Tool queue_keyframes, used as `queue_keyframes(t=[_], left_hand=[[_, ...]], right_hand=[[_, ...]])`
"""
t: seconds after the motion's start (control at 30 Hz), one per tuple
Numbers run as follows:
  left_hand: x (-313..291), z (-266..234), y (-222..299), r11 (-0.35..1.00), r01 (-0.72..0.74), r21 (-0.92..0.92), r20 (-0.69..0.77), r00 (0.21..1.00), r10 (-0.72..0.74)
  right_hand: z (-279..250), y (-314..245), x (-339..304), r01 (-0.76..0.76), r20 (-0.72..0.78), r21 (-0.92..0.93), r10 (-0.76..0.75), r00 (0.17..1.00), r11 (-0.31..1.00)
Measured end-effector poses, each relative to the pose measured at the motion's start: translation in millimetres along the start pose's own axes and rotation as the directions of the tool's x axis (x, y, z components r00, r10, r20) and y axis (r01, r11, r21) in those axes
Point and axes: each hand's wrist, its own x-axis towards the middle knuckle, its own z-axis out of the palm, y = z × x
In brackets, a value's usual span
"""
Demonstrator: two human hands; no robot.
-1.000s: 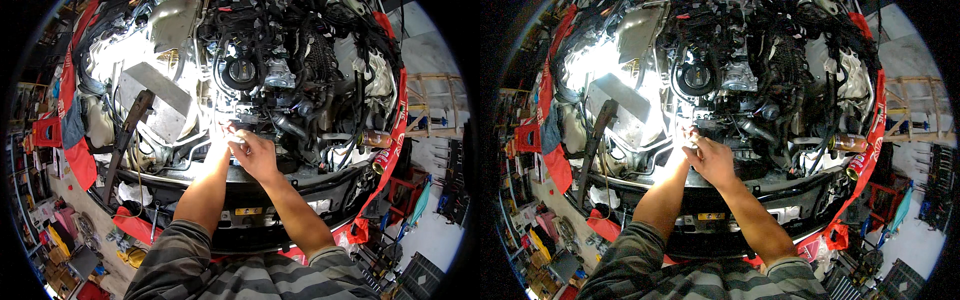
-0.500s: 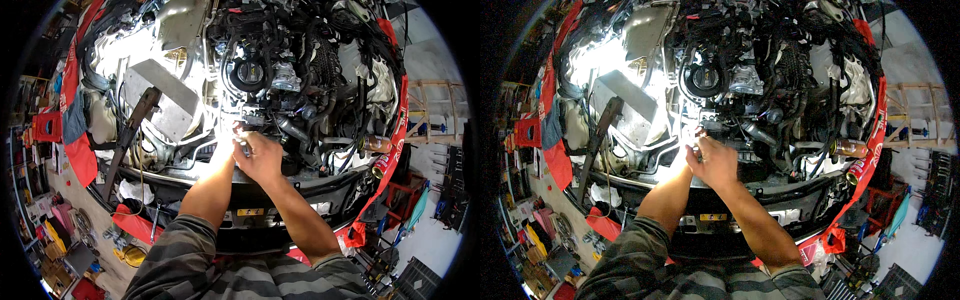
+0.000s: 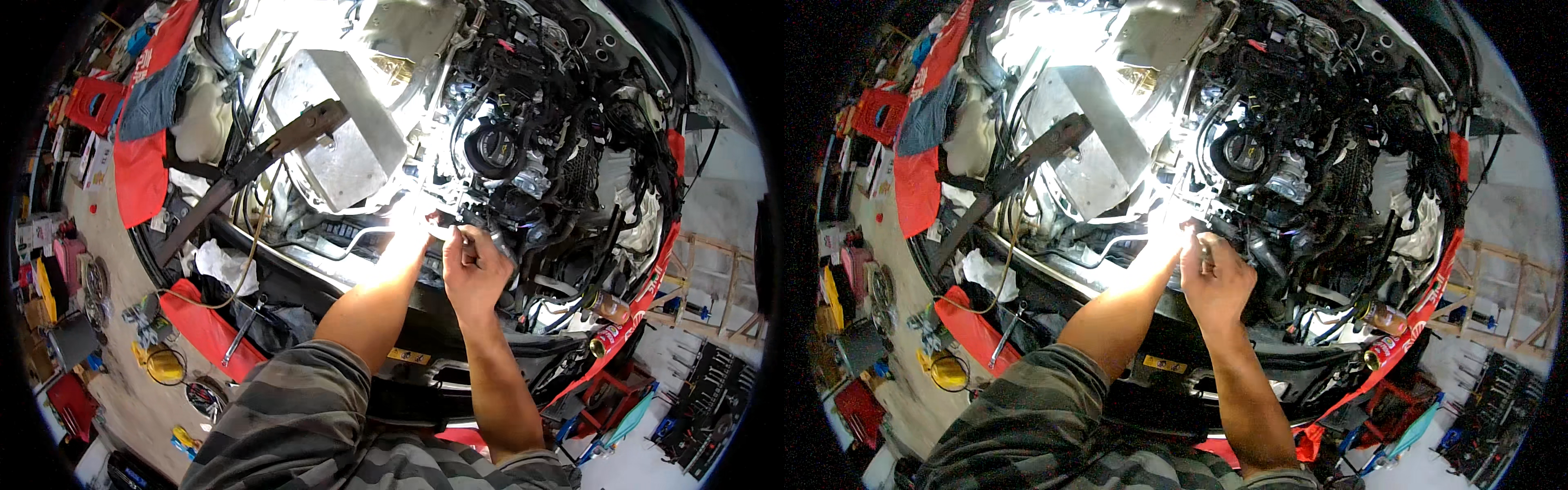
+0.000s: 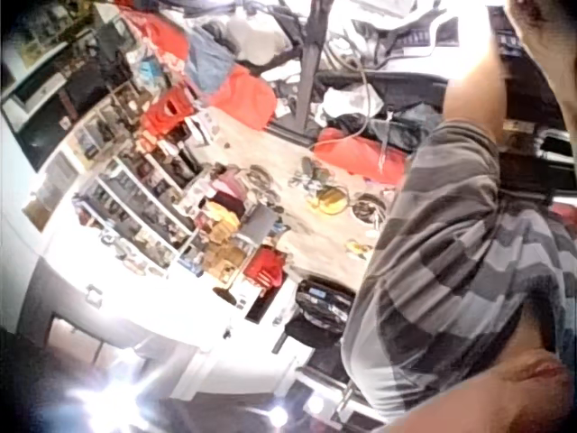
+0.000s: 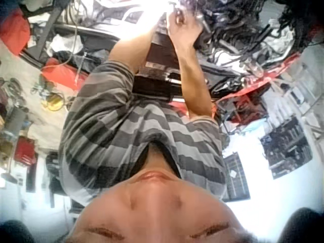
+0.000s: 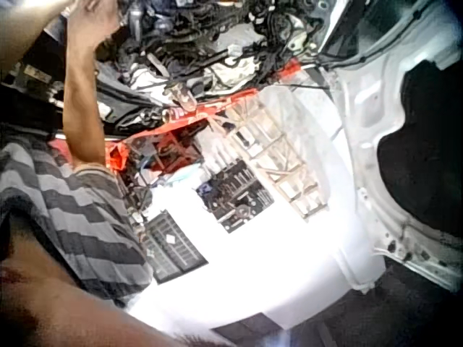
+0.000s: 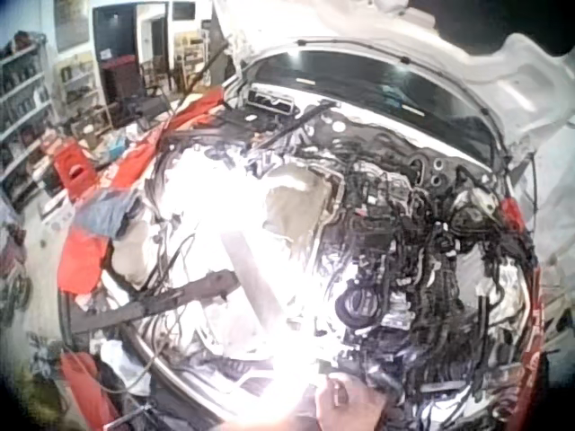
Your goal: The person works on a car engine with the hood open, using a wrench to loosen and tighten bolts on various components. They manipulate hoses and electrical connectors, occasionally adjusting their position to reach different parts of the engine bay. The person also uses a flashlight to inspect specific areas within the engine compartment.
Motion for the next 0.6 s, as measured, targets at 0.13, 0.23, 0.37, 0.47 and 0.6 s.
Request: queue_keyframes(t=[0.13, 0.23, 0.37, 0.47, 0.6], left_hand=[[20.0, 3.1, -1.0, 0.898, -0.168, 0.407, 0.003, 0.983, 0.182], [20.5, 7.5, 48.8, -0.138, 0.39, -0.911, 0.376, 0.644, -0.666], [33.8, -4.2, 64.5, -0.111, 0.308, -0.945, 0.281, 0.591, -0.756], [31.6, -15.3, 49.5, -0.29, 0.241, -0.926, 0.37, 0.733, -0.571], [25.2, -14.4, 39.3, -0.282, 0.346, -0.895, 0.447, 0.688, -0.572]], right_hand=[[-3.2, 66.7, 2.3, -0.136, -0.233, 0.151, 0.169, 0.958, 0.979], [-32.7, 141.7, 1.4, -0.91, 0.288, 0.394, 0.924, 0.253, 0.126], [-16.7, 111.7, 14.3, -0.637, -0.205, 0.327, 0.711, 0.673, 0.698], [3.2, 14.8, 9.2, 0.035, -0.026, 0.01, -0.035, 0.999, 0.999], [-8.1, 17.3, 9.6, 0.048, 0.147, -0.129, -0.029, 0.989, 0.991]])
